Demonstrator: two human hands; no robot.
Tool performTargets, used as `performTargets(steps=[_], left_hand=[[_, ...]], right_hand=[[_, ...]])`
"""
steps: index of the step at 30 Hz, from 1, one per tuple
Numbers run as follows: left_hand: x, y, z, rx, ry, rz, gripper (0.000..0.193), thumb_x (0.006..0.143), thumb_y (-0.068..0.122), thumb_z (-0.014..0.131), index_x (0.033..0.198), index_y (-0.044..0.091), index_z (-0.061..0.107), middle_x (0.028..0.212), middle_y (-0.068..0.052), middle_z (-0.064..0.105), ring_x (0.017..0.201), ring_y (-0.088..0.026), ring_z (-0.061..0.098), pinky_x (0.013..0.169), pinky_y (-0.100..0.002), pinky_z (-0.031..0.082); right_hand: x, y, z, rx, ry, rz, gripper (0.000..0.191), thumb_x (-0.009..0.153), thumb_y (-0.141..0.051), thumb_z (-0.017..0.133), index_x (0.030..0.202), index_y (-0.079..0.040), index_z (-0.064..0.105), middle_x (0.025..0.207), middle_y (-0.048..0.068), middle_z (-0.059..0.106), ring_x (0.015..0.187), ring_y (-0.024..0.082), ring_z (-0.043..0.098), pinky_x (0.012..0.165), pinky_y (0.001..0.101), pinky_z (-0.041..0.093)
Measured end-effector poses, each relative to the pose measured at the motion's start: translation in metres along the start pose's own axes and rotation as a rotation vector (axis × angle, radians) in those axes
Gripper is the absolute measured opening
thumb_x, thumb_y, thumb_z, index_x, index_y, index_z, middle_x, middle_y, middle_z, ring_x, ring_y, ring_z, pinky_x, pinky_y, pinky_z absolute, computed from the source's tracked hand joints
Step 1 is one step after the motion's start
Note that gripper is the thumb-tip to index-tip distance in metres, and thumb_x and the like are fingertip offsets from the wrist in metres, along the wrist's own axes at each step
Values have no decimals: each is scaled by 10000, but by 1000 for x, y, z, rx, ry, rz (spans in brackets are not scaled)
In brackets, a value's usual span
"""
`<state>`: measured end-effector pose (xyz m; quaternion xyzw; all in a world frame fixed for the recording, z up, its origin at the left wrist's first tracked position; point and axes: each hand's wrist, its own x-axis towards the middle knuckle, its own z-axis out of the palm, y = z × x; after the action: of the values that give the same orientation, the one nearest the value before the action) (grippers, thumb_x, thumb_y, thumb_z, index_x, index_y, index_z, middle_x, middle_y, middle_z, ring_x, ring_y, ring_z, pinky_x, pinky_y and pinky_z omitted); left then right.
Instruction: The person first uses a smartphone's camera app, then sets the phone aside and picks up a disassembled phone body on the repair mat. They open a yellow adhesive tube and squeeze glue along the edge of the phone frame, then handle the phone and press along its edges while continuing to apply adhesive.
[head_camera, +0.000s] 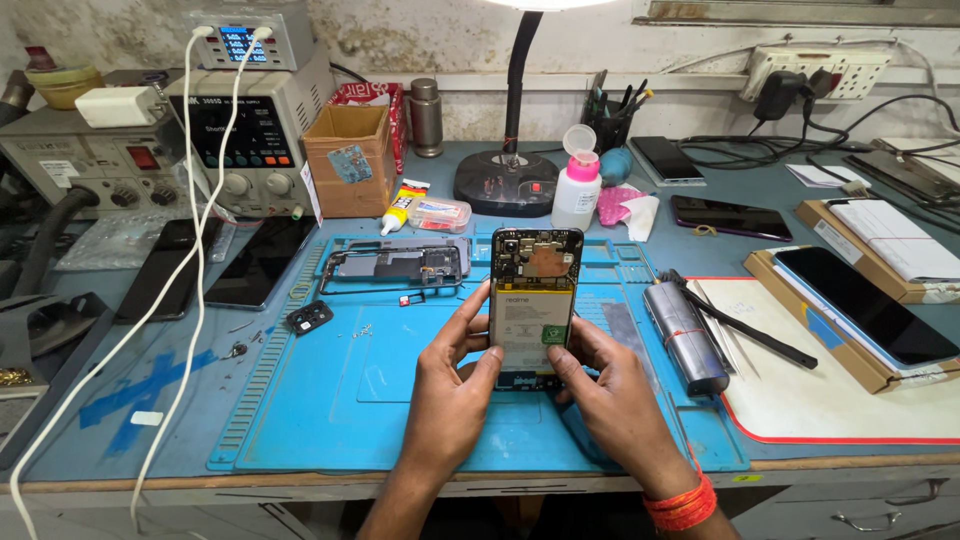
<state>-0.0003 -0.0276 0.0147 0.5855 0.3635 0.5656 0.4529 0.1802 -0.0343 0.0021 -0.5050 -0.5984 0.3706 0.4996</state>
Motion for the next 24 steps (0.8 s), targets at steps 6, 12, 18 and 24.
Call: performTargets(steps=[6, 12, 18, 24], left_hand=[[0, -1, 1, -43, -4, -5, 614, 894, -36, 619, 1485, 104, 528, 1202, -92, 726, 1054, -146, 713, 893, -319, 618], [-6, 2, 1, -101, -115, -10, 547, 889, -11, 686, 1422, 76, 601, 1248, -94, 700, 1133, -154, 658, 885, -328, 642], [-4, 1, 2, -142, -145, 12, 563, 875, 18, 738, 1419, 73, 604, 1245, -92, 686, 1124, -173, 655, 869, -321, 665], [-4, -2, 2, -161, -156, 1, 570, 880, 90, 762, 1425, 66, 598, 1254, -101, 688, 1139, -177, 661, 825, -318, 666]], right_hand=[[-1, -1, 1, 56, 38, -42, 604, 914, -147, 645, 1488, -64, 476, 1115, 78, 735, 900, 113, 683, 584, 283, 570], [-4, -5, -1, 34, 2, -50, 911, 802, -281, 800, 1558, -36, 354, 1197, 145, 690, 996, 144, 687, 674, 279, 616], [-6, -16, -2, 8, -99, -116, 1098, 710, -335, 867, 1588, -35, 282, 1297, 125, 683, 1098, 123, 672, 676, 239, 581], [-8, -31, 1, -40, -109, -78, 1129, 676, -232, 885, 1604, -74, 260, 1275, 106, 700, 922, 89, 652, 574, 212, 507]])
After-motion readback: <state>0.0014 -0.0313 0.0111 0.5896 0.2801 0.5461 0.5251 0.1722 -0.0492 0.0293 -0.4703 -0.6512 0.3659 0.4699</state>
